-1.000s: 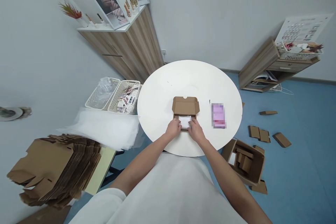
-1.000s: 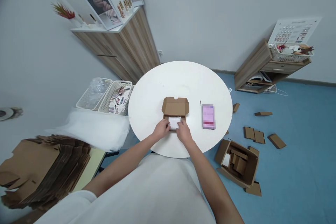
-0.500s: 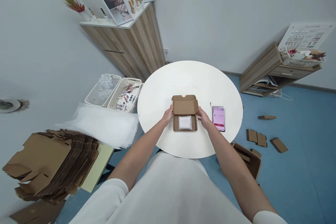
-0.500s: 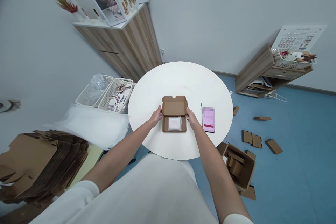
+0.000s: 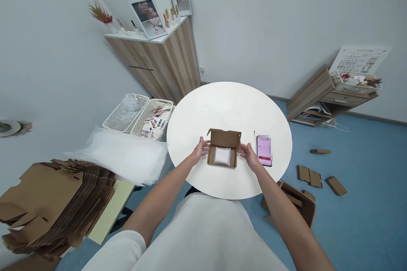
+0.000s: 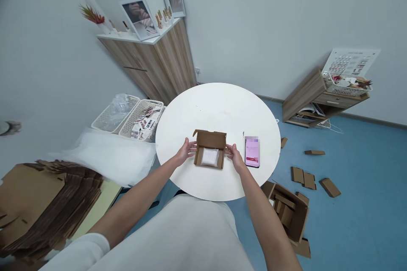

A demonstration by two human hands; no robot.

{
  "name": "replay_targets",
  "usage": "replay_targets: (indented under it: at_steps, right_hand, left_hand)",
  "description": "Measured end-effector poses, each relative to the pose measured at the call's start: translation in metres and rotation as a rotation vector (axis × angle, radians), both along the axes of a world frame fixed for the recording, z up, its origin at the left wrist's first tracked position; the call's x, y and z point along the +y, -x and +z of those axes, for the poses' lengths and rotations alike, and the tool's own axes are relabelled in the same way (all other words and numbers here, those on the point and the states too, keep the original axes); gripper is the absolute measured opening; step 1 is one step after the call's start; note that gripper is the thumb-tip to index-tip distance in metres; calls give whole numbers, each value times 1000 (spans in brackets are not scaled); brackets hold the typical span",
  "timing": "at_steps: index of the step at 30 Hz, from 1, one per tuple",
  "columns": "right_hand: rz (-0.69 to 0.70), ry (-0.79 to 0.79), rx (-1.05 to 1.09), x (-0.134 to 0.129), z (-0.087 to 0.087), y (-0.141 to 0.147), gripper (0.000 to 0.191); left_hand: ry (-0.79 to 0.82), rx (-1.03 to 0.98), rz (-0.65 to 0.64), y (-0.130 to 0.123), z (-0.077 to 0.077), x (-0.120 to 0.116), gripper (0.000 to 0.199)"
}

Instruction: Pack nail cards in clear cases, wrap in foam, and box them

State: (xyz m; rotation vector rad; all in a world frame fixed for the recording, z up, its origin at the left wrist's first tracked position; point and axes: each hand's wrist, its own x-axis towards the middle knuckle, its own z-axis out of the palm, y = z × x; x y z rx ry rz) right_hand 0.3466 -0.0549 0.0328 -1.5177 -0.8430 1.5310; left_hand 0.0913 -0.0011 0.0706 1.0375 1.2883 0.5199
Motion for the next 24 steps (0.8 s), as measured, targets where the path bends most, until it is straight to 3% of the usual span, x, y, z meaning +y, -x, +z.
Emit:
replay_targets:
  at_steps: [7,13,16,19,24]
  right_hand:
    - [105,30,-77,-14,19,1,66]
    - [221,11,-134,-27,34,10,52]
    - [192,24,-157,-34,22,15,51]
    - [47,103,-248,-41,1,19,60]
    - [-44,165,-266,-46,-23,25,60]
  left_hand:
    - [50,5,-125,14,-7,-4,69]
    - [-69,84,-207,11,-20,-15,52]
    - [-130,173,-213,11,-31,-23,63]
    - [-162,344,-154,12,-43,-29,67]
    - [-157,471,-172,10,-55,-36,50]
